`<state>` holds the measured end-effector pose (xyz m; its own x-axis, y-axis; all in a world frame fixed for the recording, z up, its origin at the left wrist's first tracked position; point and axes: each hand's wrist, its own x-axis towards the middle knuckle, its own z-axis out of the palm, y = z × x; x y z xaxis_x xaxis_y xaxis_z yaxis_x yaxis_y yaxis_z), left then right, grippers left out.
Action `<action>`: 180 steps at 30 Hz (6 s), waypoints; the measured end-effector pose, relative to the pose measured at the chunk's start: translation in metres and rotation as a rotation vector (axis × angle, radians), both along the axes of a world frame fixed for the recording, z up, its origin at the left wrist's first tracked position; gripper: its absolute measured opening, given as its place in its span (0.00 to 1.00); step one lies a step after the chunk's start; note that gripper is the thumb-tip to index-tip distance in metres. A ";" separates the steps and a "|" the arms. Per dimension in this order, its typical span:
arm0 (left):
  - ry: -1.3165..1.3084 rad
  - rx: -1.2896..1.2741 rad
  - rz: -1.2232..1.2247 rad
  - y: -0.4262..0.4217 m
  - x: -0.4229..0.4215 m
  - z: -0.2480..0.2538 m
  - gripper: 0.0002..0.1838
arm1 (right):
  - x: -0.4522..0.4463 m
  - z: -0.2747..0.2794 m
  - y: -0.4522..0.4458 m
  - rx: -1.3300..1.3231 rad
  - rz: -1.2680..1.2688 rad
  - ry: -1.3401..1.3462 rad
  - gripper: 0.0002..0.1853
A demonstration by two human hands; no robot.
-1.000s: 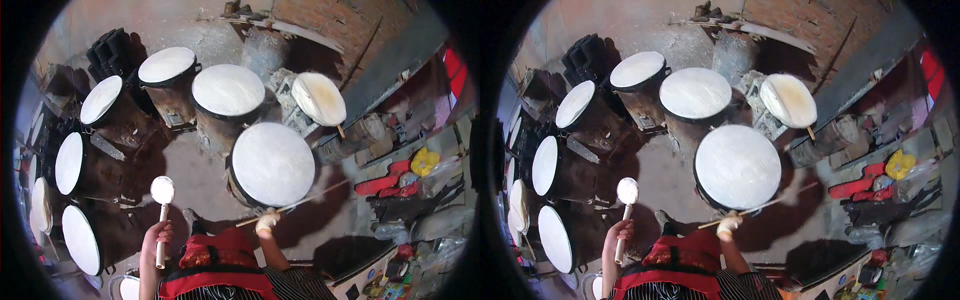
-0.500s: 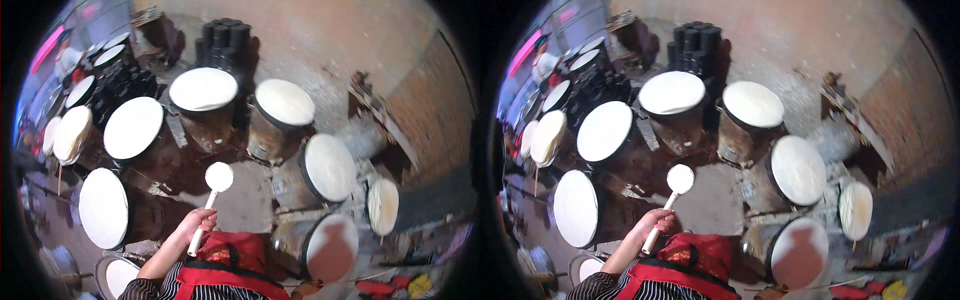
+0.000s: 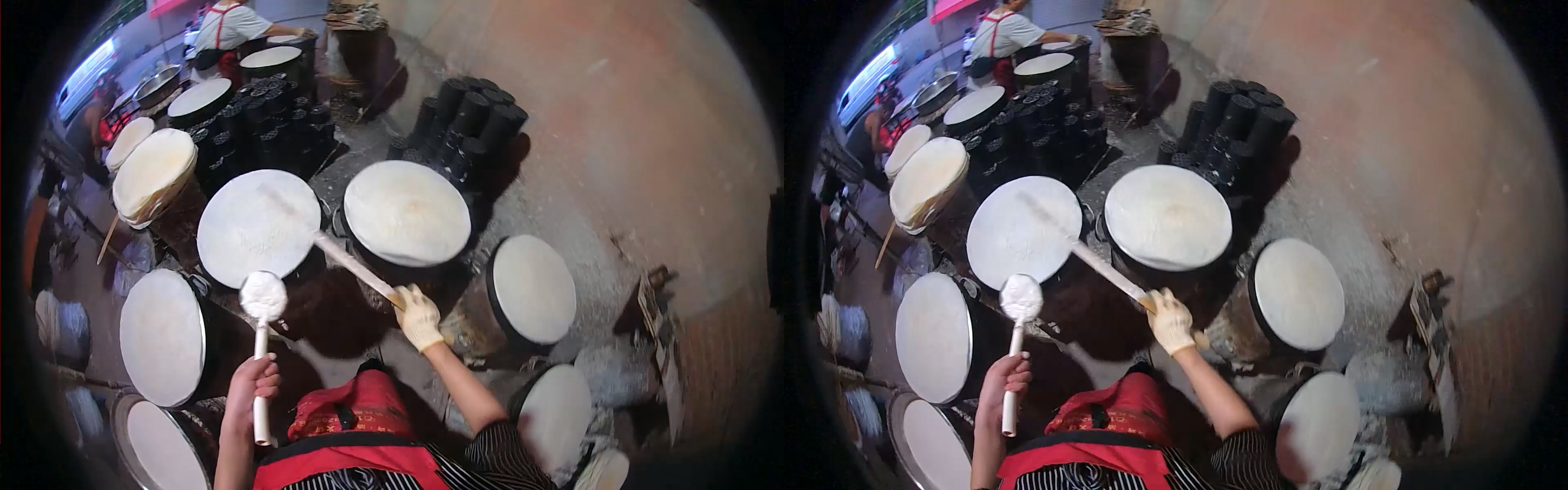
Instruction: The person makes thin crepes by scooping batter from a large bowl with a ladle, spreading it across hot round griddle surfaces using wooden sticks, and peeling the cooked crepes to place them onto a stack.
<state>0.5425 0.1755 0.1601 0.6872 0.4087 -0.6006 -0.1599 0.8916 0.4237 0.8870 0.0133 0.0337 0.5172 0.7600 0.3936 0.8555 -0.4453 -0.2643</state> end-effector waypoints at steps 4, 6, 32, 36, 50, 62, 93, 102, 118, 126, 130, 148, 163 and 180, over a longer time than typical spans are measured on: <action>-0.038 -0.092 0.307 0.022 0.051 0.015 0.06 | 0.115 0.026 0.089 -0.201 0.223 -0.083 0.25; -0.104 -0.159 0.397 0.032 0.070 0.019 0.07 | 0.163 0.013 0.110 -0.207 0.350 -0.127 0.23; -0.485 -0.541 0.696 0.084 0.171 0.059 0.11 | 0.358 0.277 0.191 0.238 0.273 1.076 0.09; -0.434 -0.486 0.724 0.088 0.140 0.041 0.08 | 0.320 0.290 0.250 0.241 0.367 1.027 0.08; -0.049 -0.100 0.984 0.149 -0.084 0.018 0.04 | -0.079 0.296 0.656 0.193 0.720 1.343 0.14; -0.030 -0.071 1.115 0.237 -0.244 0.021 0.04 | -0.219 0.236 0.858 0.554 0.452 1.960 0.07; 0.078 0.067 0.148 0.199 0.031 0.064 0.08 | 0.133 0.012 0.252 0.254 0.245 1.466 0.15; 0.447 1.032 -0.434 0.099 0.371 0.085 0.10 | 0.274 0.106 -0.094 0.049 0.297 0.686 0.32; 0.290 1.115 -0.434 0.004 0.568 -0.059 0.11 | 0.240 0.016 -0.145 0.580 -0.170 1.697 0.27; 0.423 1.337 -0.286 -0.003 0.625 -0.119 0.11 | 0.241 -0.037 -0.118 0.033 -0.330 0.686 0.24; 0.528 1.594 -0.144 0.004 0.621 -0.114 0.12 | 0.246 -0.050 -0.102 -0.035 -0.443 0.643 0.25; 0.192 0.466 -0.049 0.018 0.401 -0.053 0.13 | 0.220 -0.083 0.047 1.132 -0.394 1.579 0.22; 0.332 0.256 -0.055 0.028 0.242 -0.053 0.12 | 0.191 -0.051 0.048 0.935 -0.538 1.955 0.21; 0.298 0.221 -0.157 -0.014 0.284 -0.038 0.05 | 0.272 -0.007 0.018 0.323 -0.271 1.580 0.15</action>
